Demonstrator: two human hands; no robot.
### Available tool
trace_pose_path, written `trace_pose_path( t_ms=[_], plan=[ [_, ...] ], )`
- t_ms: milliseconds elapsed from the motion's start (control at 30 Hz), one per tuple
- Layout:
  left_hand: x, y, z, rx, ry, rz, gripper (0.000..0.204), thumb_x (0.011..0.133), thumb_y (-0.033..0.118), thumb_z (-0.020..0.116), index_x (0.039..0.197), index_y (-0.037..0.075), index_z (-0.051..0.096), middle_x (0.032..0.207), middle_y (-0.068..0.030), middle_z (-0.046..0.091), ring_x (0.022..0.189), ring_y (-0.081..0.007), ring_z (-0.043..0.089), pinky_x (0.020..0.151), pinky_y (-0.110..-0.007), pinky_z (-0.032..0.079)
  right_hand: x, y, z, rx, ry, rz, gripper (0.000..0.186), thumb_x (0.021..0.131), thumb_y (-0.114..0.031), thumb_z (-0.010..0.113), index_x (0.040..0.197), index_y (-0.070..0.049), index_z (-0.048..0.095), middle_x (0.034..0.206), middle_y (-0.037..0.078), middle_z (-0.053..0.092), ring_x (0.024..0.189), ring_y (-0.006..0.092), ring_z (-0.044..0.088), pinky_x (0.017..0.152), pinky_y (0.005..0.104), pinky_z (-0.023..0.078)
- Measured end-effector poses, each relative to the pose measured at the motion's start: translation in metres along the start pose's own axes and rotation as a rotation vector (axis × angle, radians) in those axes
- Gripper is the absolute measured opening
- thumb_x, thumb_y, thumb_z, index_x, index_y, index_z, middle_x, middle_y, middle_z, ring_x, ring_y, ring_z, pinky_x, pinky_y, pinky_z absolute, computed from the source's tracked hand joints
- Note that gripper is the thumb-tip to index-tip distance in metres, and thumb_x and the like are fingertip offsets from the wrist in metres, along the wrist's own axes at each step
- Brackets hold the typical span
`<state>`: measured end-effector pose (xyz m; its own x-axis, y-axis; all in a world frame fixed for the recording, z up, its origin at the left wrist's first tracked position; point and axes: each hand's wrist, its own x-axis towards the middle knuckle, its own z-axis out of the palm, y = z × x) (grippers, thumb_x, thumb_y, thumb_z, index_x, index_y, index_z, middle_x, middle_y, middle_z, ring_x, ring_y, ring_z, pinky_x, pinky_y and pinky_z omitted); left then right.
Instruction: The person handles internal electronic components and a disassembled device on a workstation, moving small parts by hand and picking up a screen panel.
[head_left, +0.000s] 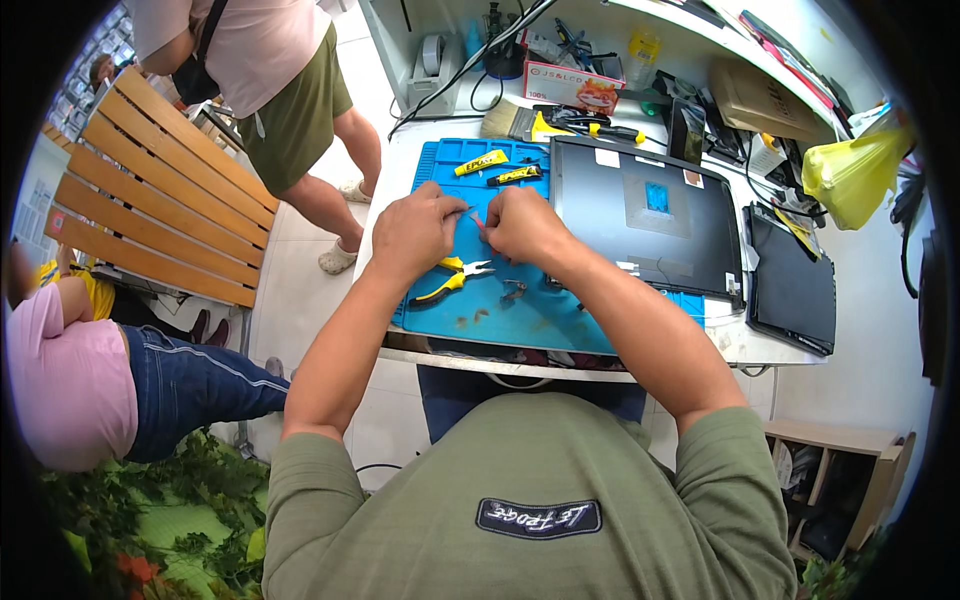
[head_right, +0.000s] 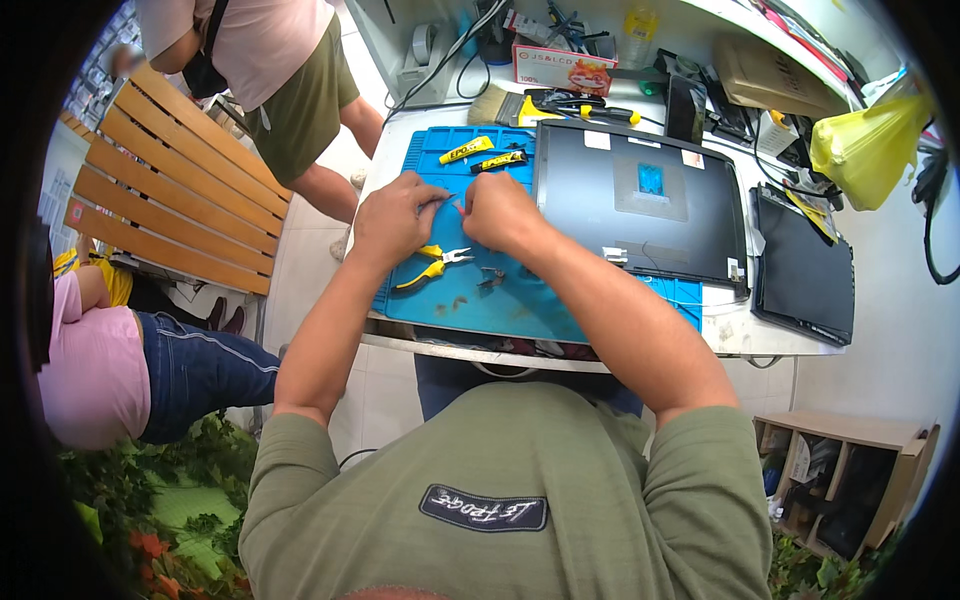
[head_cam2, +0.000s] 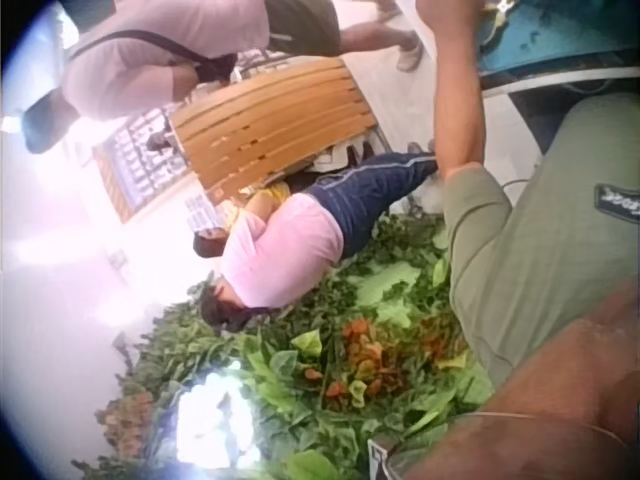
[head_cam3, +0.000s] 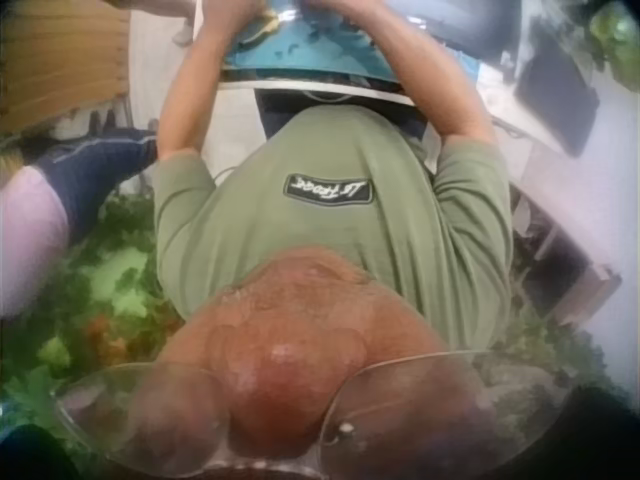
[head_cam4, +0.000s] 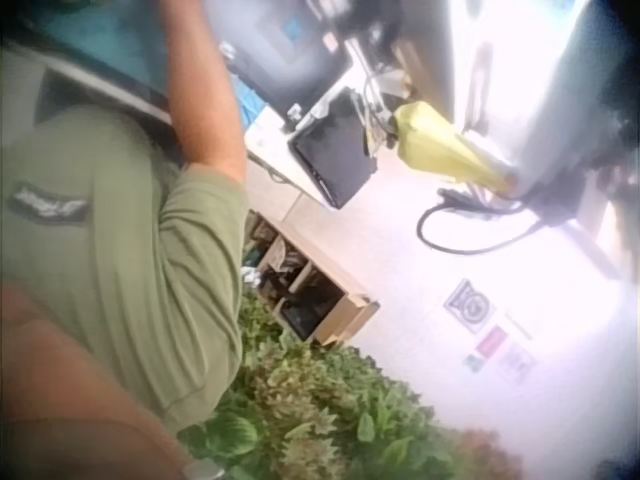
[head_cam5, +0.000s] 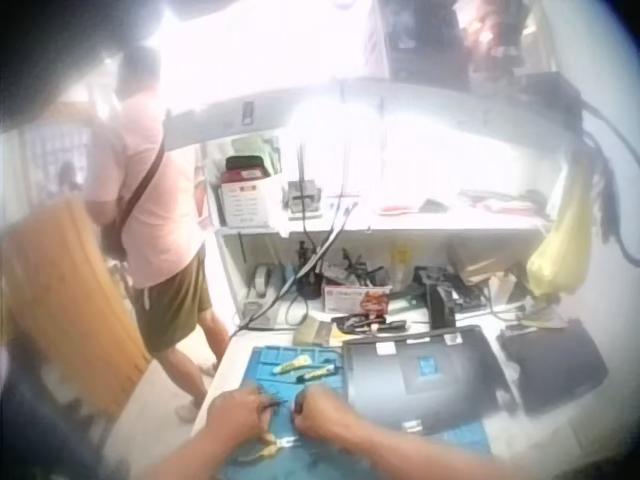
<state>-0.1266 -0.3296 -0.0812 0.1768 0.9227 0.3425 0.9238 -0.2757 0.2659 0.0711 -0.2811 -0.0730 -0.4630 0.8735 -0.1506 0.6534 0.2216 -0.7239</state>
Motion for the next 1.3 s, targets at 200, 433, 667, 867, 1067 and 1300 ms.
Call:
trace_pose_path(
  t_ms=[200,433,667,867,1067,1300],
  plan=[
    [-0.003,-0.002,0.002,0.001,-0.009,0.018,0.015,0.092,0.02,0.076,0.104,0.023,0.085,0.096,-0.003,0.071,0.083,-0.029,0.073,0.072,-0.042,0.058,-0.004,-0.007,-0.003,0.037,-0.043,0.075,0.01,0.086,-0.01,0.076,0.085,-0.002,0.081,0.077,0.02,0.076,0.072,0.0349,0.077,0.073,0.0427,0.062],
    [0.001,-0.002,0.002,-0.006,0.023,0.073,0.015,0.093,0.019,0.075,0.102,0.023,0.085,0.096,-0.003,0.07,0.083,-0.0289,0.073,0.072,-0.042,0.059,0.0,0.001,0.0,-0.008,0.01,0.02,0.011,0.085,-0.011,0.077,0.086,-0.001,0.081,0.081,0.022,0.077,0.079,0.0374,0.077,0.077,0.0441,0.061],
    [-0.011,-0.002,0.0,-0.092,0.033,0.056,0.016,0.09,0.014,0.078,0.101,0.022,0.085,0.096,-0.0034,0.07,0.085,-0.0276,0.073,0.072,-0.041,0.059,-0.007,-0.011,-0.004,0.062,-0.035,0.057,0.01,0.088,-0.006,0.073,0.085,0.001,0.079,0.074,0.018,0.076,0.063,0.0292,0.076,0.064,0.0403,0.061],
    [-0.016,0.006,0.001,-0.13,0.06,0.037,0.015,0.09,0.013,0.078,0.101,0.021,0.086,0.095,-0.003,0.07,0.085,-0.0269,0.073,0.073,-0.04,0.058,-0.005,-0.003,-0.002,0.058,-0.02,0.026,0.011,0.09,-0.005,0.072,0.083,0.002,0.078,0.071,0.017,0.075,0.058,0.0264,0.075,0.057,0.0386,0.06],
    [-0.009,0.002,0.0,-0.093,0.079,-0.02,0.014,0.091,0.015,0.078,0.099,0.021,0.086,0.095,-0.0032,0.071,0.086,-0.0273,0.074,0.073,-0.039,0.059,-0.005,-0.006,-0.004,0.078,-0.031,0.04,0.011,0.09,-0.005,0.072,0.084,0.002,0.078,0.071,0.017,0.075,0.058,0.0264,0.075,0.058,0.0386,0.061],
    [0.001,-0.007,-0.001,-0.034,0.056,0.069,0.014,0.09,0.015,0.077,0.099,0.021,0.085,0.095,-0.0025,0.07,0.084,-0.0274,0.073,0.072,-0.04,0.059,-0.004,-0.003,-0.001,0.078,-0.027,0.02,0.011,0.089,-0.005,0.072,0.084,0.002,0.078,0.07,0.018,0.075,0.059,0.0281,0.075,0.06,0.0391,0.061]
  ],
)
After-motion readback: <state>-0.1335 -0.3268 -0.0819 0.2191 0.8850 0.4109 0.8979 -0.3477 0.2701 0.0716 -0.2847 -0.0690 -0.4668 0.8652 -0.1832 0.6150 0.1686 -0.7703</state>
